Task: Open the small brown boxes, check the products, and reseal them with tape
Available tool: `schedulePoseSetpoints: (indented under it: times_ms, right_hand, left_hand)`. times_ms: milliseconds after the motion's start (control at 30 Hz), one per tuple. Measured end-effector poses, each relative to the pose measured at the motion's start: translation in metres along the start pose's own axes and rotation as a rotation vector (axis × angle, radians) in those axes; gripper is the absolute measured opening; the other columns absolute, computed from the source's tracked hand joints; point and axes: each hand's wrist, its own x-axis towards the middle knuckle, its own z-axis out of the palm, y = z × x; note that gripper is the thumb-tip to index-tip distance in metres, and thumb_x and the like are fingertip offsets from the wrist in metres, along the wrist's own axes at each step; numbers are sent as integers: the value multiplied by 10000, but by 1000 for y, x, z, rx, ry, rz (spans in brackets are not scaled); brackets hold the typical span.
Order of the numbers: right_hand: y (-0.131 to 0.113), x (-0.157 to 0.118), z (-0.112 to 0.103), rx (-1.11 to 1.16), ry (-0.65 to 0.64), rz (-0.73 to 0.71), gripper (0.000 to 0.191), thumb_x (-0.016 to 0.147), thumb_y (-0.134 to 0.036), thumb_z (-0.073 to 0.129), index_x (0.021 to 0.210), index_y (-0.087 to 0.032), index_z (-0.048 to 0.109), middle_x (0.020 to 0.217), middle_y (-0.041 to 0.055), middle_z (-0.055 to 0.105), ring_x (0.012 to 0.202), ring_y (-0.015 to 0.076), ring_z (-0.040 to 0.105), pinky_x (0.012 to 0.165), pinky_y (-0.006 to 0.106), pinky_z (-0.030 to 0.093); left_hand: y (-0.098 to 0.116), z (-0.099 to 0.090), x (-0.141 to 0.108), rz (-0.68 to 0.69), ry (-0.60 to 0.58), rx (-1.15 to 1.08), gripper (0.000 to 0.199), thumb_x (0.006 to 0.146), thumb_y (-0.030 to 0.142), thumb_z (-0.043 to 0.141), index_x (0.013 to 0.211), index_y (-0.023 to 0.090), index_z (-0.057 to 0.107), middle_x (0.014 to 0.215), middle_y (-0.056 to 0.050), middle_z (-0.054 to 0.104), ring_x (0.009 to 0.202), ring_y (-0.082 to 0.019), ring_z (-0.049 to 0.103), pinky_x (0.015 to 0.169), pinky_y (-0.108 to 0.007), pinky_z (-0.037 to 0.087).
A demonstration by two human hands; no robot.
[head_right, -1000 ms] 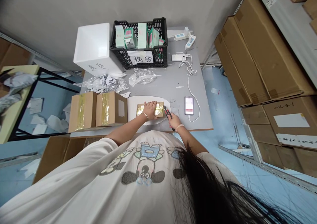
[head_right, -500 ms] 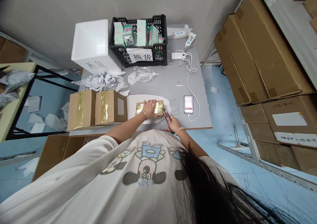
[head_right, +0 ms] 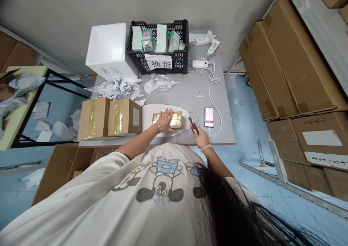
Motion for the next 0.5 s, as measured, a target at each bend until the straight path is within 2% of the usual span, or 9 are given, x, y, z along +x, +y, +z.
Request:
schedulePoseSetpoints:
  times_ms: [67, 167, 200, 267, 367, 433, 500]
  right_hand:
    - [-3, 3, -10, -148, 22, -60, 339, 1011, -412, 346, 1120, -198, 585, 785, 51, 704, 652, 176, 653, 577, 236, 407]
    - [-24, 9, -15, -437, 31, -176, 335, 1006, -412, 379, 1155, -192, 582, 888, 97, 719, 793, 222, 664, 627, 259, 390]
    - [-35, 11, -13, -512, 21, -219, 342, 1009, -412, 372, 1166, -189, 578, 924, 113, 719, 822, 232, 664, 639, 266, 388]
    - [-63, 17, -5, -616, -21, -317, 346, 1016, -403, 354, 1185, -189, 567, 994, 133, 714, 865, 237, 661, 667, 273, 394]
    - [-109, 29, 14, -717, -116, -464, 341, 1020, -394, 343, 1204, -192, 548, 1075, 146, 699, 930, 234, 653, 727, 273, 411]
    - [-134, 37, 27, -777, -166, -536, 354, 1021, -400, 333, 1219, -187, 535, 1094, 157, 691, 958, 236, 648, 763, 282, 420]
    - [-152, 45, 37, -827, -192, -590, 372, 1023, -407, 321, 1233, -180, 527, 1093, 167, 685, 967, 245, 647, 792, 301, 427]
  left_hand:
    - [-13, 0, -12, -57, 54, -30, 1356, 601, 749, 701, 1569, 95, 14, 1628, -232, 21, 1497, -410, -51, 1170, -606, 0]
    - [-35, 7, -34, -281, 174, -151, 1290, 667, 733, 673, 1564, 83, 12, 1620, -258, 27, 1502, -397, -30, 1180, -574, 78]
    - [-41, 11, -42, -369, 200, -230, 1233, 714, 714, 647, 1561, 72, 23, 1615, -268, 61, 1505, -384, 23, 1183, -539, 133]
    - [-48, 22, -54, -531, 206, -447, 1063, 819, 648, 577, 1547, 44, 90, 1579, -285, 214, 1479, -343, 226, 1154, -444, 268]
    - [-48, 38, -64, -665, 160, -790, 753, 913, 544, 491, 1461, 52, 334, 1405, -240, 525, 1281, -283, 536, 1028, -350, 416]
    - [-45, 45, -65, -686, 163, -922, 592, 935, 508, 454, 1353, 89, 481, 1300, -185, 626, 1179, -264, 606, 967, -331, 452]
    - [-43, 48, -63, -681, 196, -977, 510, 945, 479, 429, 1271, 107, 551, 1261, -157, 656, 1146, -251, 621, 945, -317, 459]
